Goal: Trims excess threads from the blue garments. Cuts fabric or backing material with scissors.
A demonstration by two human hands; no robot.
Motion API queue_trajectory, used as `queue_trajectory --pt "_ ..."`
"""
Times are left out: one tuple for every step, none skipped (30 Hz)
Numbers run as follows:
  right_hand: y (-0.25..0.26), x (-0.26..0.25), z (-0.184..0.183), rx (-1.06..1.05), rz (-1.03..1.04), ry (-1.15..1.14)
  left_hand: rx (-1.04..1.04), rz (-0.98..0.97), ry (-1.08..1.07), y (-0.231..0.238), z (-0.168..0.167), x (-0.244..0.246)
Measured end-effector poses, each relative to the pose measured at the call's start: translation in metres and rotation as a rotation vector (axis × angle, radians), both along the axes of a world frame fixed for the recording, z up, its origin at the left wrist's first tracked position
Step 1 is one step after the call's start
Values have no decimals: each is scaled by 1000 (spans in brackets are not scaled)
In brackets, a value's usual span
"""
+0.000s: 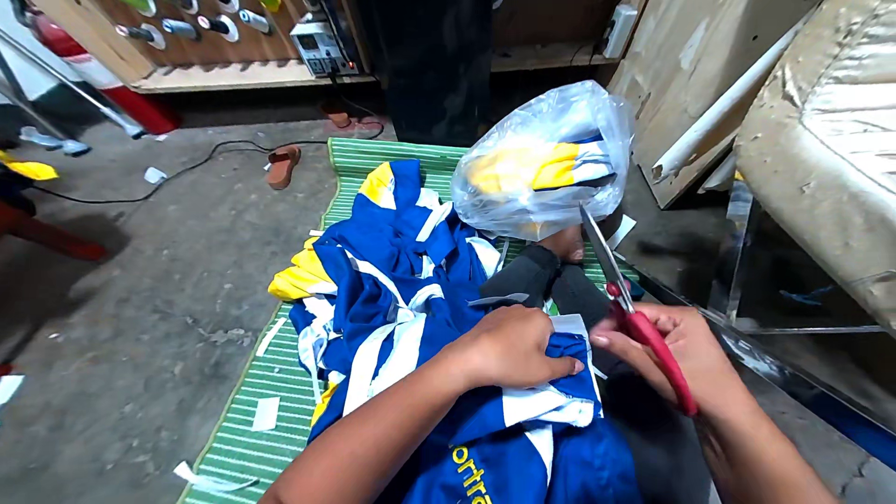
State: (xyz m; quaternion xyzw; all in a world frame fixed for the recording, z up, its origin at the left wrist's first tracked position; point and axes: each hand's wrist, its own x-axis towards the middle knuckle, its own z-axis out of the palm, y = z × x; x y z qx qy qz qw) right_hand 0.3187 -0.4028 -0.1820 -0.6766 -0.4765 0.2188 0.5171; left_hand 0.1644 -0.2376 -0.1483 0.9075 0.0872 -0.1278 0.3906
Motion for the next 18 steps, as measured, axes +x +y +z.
queue_trajectory --pt "7 -4 5 29 -27 -40 85 -16 -1 -3 2 3" --pt "14 -9 9 54 -43 -65 146 -16 -8 -7 4 6" --pt "21 -14 12 74 -71 -92 180 10 -24 -9 5 8" --pt "27 -17 14 95 -108 -101 191 72 -75 -10 4 7" --pt "32 -17 16 120 -141 -79 191 165 -171 -10 0 4" --pt "35 -16 15 149 -166 -34 193 273 -319 -9 -8 0" --pt "36 -12 13 181 -186 29 191 369 -478 -9 -19 -3" --pt "37 -9 9 209 -206 90 186 429 -605 -8 -31 -7" --pt "37 -7 4 229 -220 143 178 453 -698 -9 -41 -11" --pt "37 -8 -2 247 -225 186 171 452 -762 -11 -51 -14" --pt "36 -9 -7 260 -224 210 166 436 -805 -13 -59 -16" --pt "35 -11 -11 271 -221 217 161 419 -835 -16 -66 -17" --pt "33 -13 -15 277 -225 214 135 404 -857 -17 -71 -18" --pt "31 -14 -16 284 -225 215 87 391 -880 -17 -73 -19" --pt "30 -15 -17 296 -216 218 28 376 -902 -17 -74 -19" --pt "28 -15 -18 305 -204 214 -43 360 -919 -16 -74 -19" --pt "26 -15 -18 308 -191 204 -132 349 -928 -14 -73 -17" --pt "24 -16 -18 308 -174 184 -234 353 -927 -13 -72 -15"
